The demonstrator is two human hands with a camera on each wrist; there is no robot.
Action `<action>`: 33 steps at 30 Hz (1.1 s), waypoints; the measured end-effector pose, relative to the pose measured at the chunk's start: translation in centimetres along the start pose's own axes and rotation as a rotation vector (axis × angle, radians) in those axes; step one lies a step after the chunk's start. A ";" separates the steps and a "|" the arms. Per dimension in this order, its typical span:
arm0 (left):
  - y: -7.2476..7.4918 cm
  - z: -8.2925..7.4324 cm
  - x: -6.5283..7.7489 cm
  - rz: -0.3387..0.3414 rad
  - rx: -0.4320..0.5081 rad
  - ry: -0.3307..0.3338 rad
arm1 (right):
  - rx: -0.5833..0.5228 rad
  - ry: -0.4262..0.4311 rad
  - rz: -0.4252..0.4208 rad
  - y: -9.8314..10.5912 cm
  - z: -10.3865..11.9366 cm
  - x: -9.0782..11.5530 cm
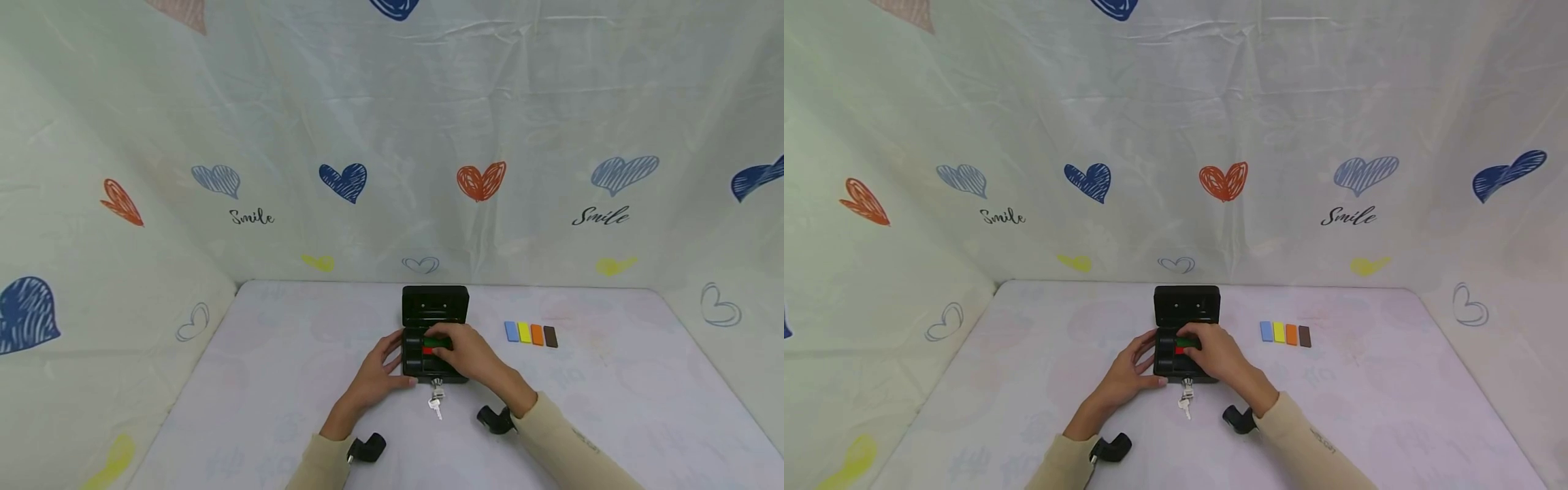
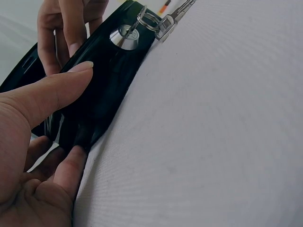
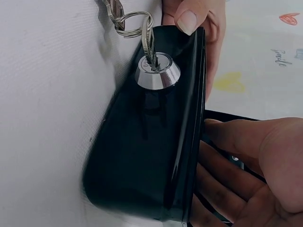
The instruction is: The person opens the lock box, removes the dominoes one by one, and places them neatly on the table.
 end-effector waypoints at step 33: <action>0.0 0.0 -0.1 0.007 0.015 -0.009 | -0.030 0.043 -0.033 -0.4 -0.3 0.0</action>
Point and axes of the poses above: each hand's wrist, its own x-axis away from the middle knuckle, its own y-axis out of the back of the hand, z = x × y, the point moved 3 cm from there along -x, towards the middle knuckle, and after that the axes turned 6 degrees about x, right-handed, at the moved point
